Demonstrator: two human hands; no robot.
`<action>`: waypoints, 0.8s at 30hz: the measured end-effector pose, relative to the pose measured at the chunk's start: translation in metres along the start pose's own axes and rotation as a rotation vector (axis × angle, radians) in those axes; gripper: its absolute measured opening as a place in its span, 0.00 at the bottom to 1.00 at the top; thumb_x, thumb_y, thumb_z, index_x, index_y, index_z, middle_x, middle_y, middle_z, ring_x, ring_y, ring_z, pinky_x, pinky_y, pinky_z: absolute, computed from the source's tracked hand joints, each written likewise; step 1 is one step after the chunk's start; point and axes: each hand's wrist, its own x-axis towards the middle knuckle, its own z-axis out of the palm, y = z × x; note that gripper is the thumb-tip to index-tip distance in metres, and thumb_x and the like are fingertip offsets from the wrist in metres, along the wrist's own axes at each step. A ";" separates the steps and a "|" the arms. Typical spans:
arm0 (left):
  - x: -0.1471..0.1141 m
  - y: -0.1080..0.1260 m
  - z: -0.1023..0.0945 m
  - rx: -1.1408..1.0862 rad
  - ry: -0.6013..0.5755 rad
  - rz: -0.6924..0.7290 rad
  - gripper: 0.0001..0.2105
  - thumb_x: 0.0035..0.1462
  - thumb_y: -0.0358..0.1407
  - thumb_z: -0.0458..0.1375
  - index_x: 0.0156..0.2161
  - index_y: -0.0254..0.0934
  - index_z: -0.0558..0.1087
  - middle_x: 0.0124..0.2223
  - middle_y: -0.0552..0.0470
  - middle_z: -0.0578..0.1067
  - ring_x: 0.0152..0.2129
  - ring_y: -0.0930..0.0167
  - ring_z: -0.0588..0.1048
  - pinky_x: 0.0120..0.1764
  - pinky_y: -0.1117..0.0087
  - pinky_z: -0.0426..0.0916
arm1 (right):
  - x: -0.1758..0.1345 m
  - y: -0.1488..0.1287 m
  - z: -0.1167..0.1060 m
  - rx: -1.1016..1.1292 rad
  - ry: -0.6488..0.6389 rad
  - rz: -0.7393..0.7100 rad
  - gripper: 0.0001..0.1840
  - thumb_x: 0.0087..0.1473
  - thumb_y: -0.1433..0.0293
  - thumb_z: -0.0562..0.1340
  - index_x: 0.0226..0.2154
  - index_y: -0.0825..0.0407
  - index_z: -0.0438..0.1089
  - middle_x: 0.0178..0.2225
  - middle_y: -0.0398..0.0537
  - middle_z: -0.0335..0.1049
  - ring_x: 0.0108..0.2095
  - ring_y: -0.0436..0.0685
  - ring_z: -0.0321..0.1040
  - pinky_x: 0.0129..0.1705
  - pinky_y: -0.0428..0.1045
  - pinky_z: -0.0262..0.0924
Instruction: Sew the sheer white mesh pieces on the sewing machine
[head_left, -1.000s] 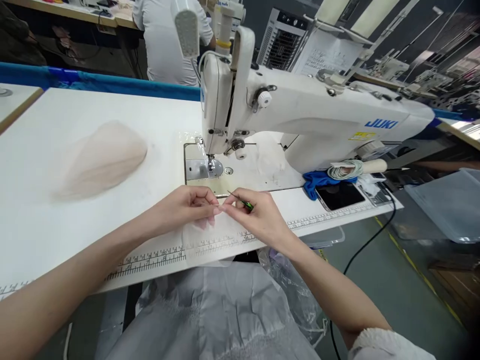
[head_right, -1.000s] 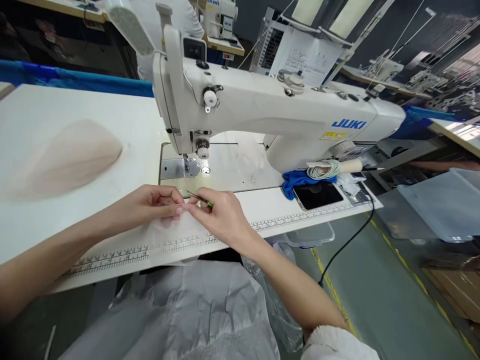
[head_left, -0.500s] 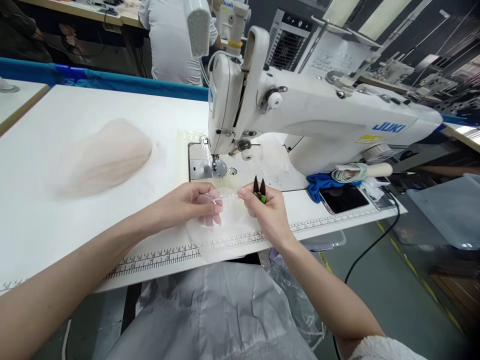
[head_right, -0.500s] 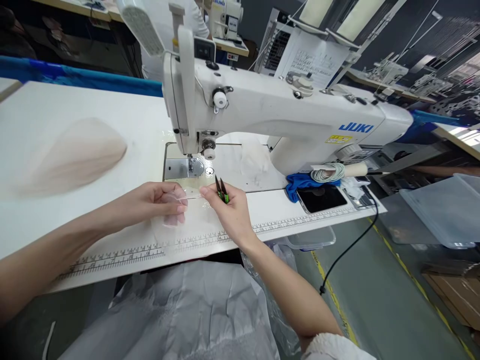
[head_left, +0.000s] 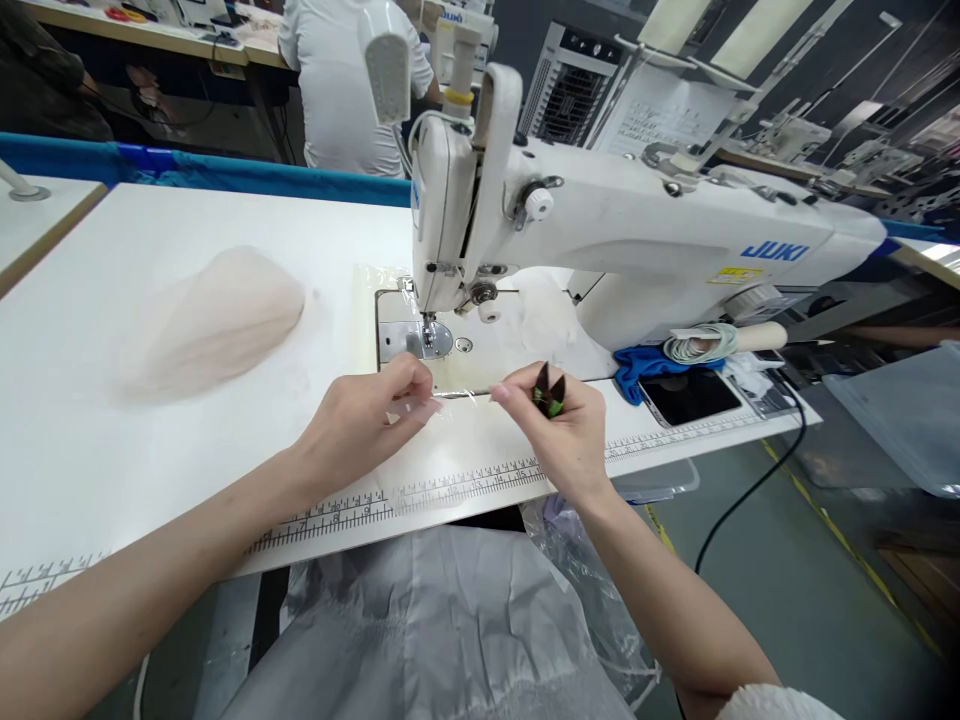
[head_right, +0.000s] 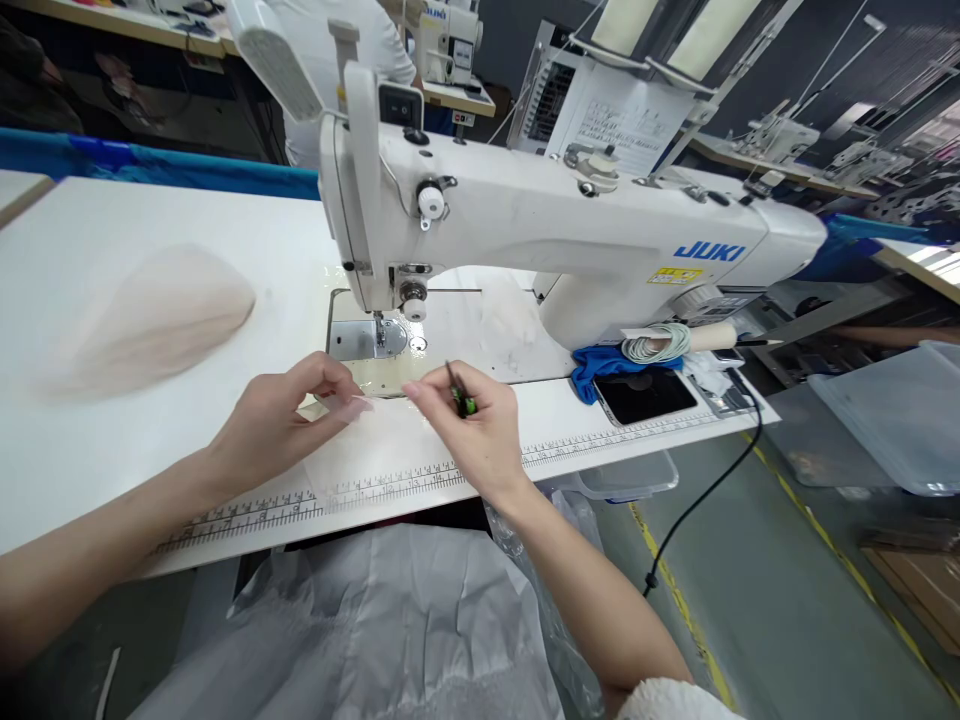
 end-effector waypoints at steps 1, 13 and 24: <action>0.000 0.000 0.001 0.009 0.002 0.015 0.06 0.60 0.36 0.56 0.33 0.40 0.62 0.30 0.60 0.72 0.24 0.77 0.74 0.23 0.80 0.64 | 0.000 -0.003 0.002 0.000 -0.012 -0.027 0.14 0.53 0.65 0.67 0.21 0.51 0.67 0.18 0.37 0.58 0.21 0.46 0.49 0.23 0.45 0.48; 0.005 -0.003 0.001 -0.286 -0.288 -0.164 0.08 0.59 0.39 0.60 0.43 0.42 0.74 0.35 0.57 0.80 0.29 0.75 0.77 0.30 0.78 0.71 | 0.021 -0.005 -0.010 0.549 -0.114 0.190 0.16 0.60 0.59 0.61 0.25 0.49 0.60 0.17 0.33 0.49 0.16 0.44 0.38 0.17 0.44 0.35; 0.009 0.013 -0.008 -0.482 -0.450 -0.268 0.13 0.59 0.45 0.58 0.29 0.40 0.78 0.23 0.56 0.73 0.23 0.74 0.72 0.29 0.74 0.70 | 0.019 0.007 -0.058 -0.199 0.261 -0.200 0.14 0.58 0.61 0.62 0.25 0.50 0.64 0.20 0.37 0.56 0.20 0.47 0.50 0.23 0.46 0.47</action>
